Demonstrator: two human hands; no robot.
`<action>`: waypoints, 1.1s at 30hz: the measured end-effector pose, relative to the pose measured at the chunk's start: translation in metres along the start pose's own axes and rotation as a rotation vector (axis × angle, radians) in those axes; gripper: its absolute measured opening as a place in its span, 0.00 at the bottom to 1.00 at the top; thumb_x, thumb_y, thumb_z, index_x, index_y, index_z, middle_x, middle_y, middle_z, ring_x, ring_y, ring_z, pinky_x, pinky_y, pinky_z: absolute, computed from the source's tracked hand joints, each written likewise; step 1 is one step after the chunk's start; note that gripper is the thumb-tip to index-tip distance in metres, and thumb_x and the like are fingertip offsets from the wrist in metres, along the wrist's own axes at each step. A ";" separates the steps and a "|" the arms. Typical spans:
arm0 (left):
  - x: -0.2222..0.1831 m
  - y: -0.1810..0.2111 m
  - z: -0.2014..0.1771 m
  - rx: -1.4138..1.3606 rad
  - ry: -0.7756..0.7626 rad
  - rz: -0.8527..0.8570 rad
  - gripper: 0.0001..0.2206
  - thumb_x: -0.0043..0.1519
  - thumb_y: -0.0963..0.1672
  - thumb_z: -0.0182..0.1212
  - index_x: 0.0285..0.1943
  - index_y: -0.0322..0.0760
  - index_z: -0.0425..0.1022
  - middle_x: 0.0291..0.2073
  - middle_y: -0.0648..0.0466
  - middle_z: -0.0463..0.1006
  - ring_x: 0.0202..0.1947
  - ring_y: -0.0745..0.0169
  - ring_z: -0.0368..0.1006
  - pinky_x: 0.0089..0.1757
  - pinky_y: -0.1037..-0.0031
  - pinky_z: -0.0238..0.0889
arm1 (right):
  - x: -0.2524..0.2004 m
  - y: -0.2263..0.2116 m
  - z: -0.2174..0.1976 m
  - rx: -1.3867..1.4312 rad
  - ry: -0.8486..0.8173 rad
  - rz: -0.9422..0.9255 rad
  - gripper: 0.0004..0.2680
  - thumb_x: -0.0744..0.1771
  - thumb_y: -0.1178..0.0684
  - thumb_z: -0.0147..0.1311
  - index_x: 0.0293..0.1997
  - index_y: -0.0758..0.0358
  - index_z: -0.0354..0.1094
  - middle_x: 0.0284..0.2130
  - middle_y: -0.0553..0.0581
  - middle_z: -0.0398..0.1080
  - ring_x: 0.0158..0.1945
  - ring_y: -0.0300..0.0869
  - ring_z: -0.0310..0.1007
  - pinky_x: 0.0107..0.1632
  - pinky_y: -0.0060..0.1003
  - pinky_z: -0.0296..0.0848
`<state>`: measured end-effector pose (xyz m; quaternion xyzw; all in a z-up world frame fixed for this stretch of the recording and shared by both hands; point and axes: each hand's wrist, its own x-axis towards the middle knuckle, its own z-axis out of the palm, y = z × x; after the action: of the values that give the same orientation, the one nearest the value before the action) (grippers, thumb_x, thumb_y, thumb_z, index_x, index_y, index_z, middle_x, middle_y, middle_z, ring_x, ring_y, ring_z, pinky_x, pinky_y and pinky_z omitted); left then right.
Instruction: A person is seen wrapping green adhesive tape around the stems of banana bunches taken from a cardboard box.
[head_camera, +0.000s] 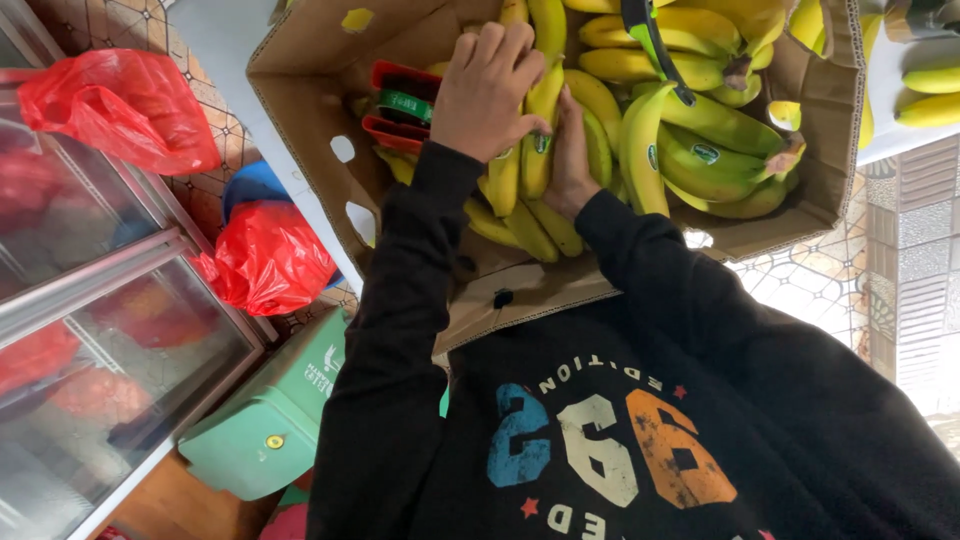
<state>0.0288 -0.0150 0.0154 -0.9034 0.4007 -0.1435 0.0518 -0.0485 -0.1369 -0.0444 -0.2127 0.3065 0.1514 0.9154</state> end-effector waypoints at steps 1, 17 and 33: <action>-0.003 0.003 0.006 0.002 0.001 -0.003 0.34 0.51 0.67 0.77 0.41 0.47 0.64 0.42 0.58 0.58 0.41 0.58 0.53 0.46 0.69 0.52 | -0.002 -0.001 0.000 -0.002 -0.002 0.001 0.19 0.69 0.37 0.42 0.58 0.57 0.70 0.50 0.58 0.75 0.54 0.48 0.75 0.56 0.44 0.76; -0.077 0.074 -0.038 -1.114 -0.445 -1.374 0.34 0.60 0.63 0.38 0.54 0.40 0.76 0.47 0.49 0.81 0.48 0.49 0.77 0.46 0.64 0.66 | -0.001 0.004 -0.004 -0.063 0.037 0.084 0.20 0.68 0.34 0.41 0.54 0.58 0.70 0.46 0.59 0.76 0.48 0.48 0.77 0.51 0.43 0.78; -0.067 0.089 -0.020 -1.458 -0.312 -1.613 0.44 0.63 0.68 0.42 0.70 0.30 0.68 0.66 0.36 0.70 0.71 0.39 0.60 0.70 0.53 0.45 | -0.006 0.019 -0.007 -0.266 0.181 0.001 0.27 0.69 0.30 0.44 0.76 0.46 0.50 0.69 0.57 0.61 0.67 0.52 0.66 0.67 0.52 0.70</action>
<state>-0.0829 -0.0250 0.0019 -0.7219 -0.3302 0.2517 -0.5535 -0.0642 -0.1248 -0.0509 -0.3449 0.3652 0.1713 0.8476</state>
